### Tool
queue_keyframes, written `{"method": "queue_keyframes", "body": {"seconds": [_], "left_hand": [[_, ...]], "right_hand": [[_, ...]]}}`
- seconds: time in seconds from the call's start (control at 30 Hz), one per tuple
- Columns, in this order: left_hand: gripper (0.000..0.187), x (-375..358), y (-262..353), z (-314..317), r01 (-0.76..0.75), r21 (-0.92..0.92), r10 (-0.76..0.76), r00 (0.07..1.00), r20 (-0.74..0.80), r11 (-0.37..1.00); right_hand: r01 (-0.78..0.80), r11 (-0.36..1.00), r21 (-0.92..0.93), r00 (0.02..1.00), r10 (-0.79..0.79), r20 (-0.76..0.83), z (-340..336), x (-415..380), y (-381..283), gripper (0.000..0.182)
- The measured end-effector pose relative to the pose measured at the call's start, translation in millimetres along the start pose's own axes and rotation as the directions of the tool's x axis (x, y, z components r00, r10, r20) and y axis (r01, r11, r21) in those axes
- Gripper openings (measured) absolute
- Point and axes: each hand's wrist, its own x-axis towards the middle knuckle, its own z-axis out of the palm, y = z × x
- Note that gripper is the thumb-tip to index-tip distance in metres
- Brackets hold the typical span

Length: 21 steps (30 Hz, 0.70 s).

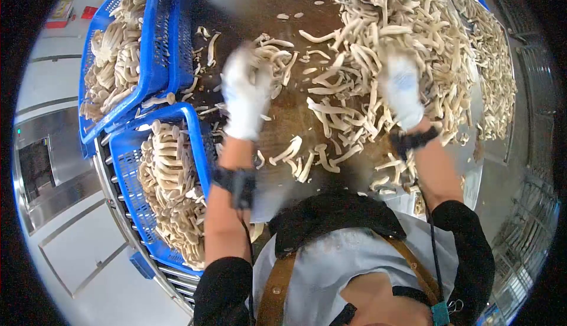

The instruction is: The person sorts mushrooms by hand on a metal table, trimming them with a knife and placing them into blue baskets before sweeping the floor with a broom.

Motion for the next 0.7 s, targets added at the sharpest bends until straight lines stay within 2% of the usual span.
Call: {"method": "queue_keyframes", "body": {"seconds": [0.03,0.07,0.1,0.13,0.17,0.2,0.23,0.3,0.33,0.37,0.4,0.43,0.47,0.5,0.53,0.57,0.6,0.63,0.67,0.7], "left_hand": [[0.045,23.7,-16.1,-2.6,-0.023,0.074,0.031,0.992,-0.119,0.997],[0.051,47.9,-48.3,-1.7,-0.007,0.067,0.01,0.999,-0.048,0.998],[0.055,63.8,-68.3,4.1,0.018,0.159,-0.028,0.998,0.058,0.987],[0.06,68.0,-84.0,13.2,0.031,0.138,-0.063,0.971,0.229,0.99],[0.061,64.7,-89.4,17.1,0.026,0.235,-0.138,0.871,0.472,0.972],[0.063,65.1,-89.5,19.2,-0.008,0.329,-0.227,0.71,0.667,0.944],[0.068,62.5,-90.3,21.6,-0.068,0.371,-0.227,0.684,0.693,0.926],[0.07,37.1,-67.5,7.7,-0.008,0.418,-0.311,0.657,0.687,0.908],[0.071,29.1,-58.7,-1.1,0.016,0.446,-0.35,0.644,0.68,0.895],[0.072,10.9,-104.4,9.9,0.017,0.431,-0.337,0.652,0.68,0.902],[0.073,-0.9,-89.7,-6.8,-0.017,0.452,-0.356,0.59,0.725,0.892],[0.075,-13.2,-75.5,-23.5,-0.054,0.467,-0.373,0.524,0.765,0.882],[0.077,-28.7,-75.9,-29.0,0.159,0.459,-0.468,0.526,0.71,0.874],[0.08,-55.9,-109.2,-25.8,0.175,0.324,-0.359,0.629,0.69,0.93],[0.081,-66.6,-91.3,-33.1,0.292,0.341,-0.447,0.642,0.622,0.894],[0.08,-77.8,-86.5,-36.1,0.316,0.375,-0.488,0.631,0.603,0.872],[0.08,-85.1,-84.2,-38.5,0.341,0.408,-0.529,0.62,0.579,0.847],[0.076,-98.9,-100.9,-33.3,0.354,0.414,-0.54,0.636,0.552,0.839],[0.082,-112.8,-129.4,-27.0,0.312,0.398,-0.495,0.683,0.538,0.863],[0.081,-115.6,-122.5,-30.8,0.311,0.347,-0.455,0.737,0.499,0.885]], "right_hand": [[0.022,0.991,0.133,0.997,-0.031,0.071,-12.4,-8.8,-37.6,0.038],[0.243,0.97,0.007,0.899,-0.228,0.373,-26.9,-19.9,-72.2,0.034],[0.381,0.915,0.136,0.879,-0.404,0.254,-25.2,-44.7,-102.3,0.03],[0.47,0.865,0.173,0.835,-0.5,0.229,-2.8,-61.9,-108.2,0.027],[0.555,0.806,0.207,0.782,-0.59,0.201,18.7,-78.6,-114.4,0.023],[0.571,0.798,0.191,0.751,-0.602,0.273,25.0,-76.8,-108.3,0.026],[0.527,0.834,0.162,0.746,-0.545,0.383,32.6,-67.9,-87.3,0.029],[0.379,0.923,0.065,0.77,-0.354,0.531,32.3,-36.0,-36.7,0.035],[0.304,0.952,-0.025,0.84,-0.255,0.479,32.6,-24.1,-9.4,0.038],[0.24,0.965,-0.108,0.91,-0.185,0.37,29.8,-17.6,9.5,0.041],[0.23,0.96,-0.16,0.973,-0.228,0.033,16.1,-15.4,5.4,0.045],[0.182,0.98,-0.082,0.97,-0.166,0.175,4.8,-15.8,-4.5,0.038],[0.121,0.993,-0.011,0.939,-0.111,0.325,-24.1,-20.3,-37.8,0.03],[0.273,0.953,0.135,0.873,-0.304,0.382,-26.8,-40.9,-74.3,0.024],[0.4,0.871,0.285,0.773,-0.488,0.405,-31.7,-62.0,-114.6,0.018],[0.589,0.723,0.362,0.625,-0.691,0.363,-54.1,-71.5,-156.6,0.011],[0.719,0.589,0.368,0.533,-0.808,0.25,-46.7,-93.0,-184.3,0.01],[0.842,0.478,0.252,0.448,-0.878,0.169,-14.2,-117.5,-192.8,0.01],[0.909,0.401,0.114,0.378,-0.908,0.184,13.5,-125.8,-189.5,0.01],[0.93,0.363,0.049,0.339,-0.903,0.263,26.7,-118.6,-177.9,0.011]]}}
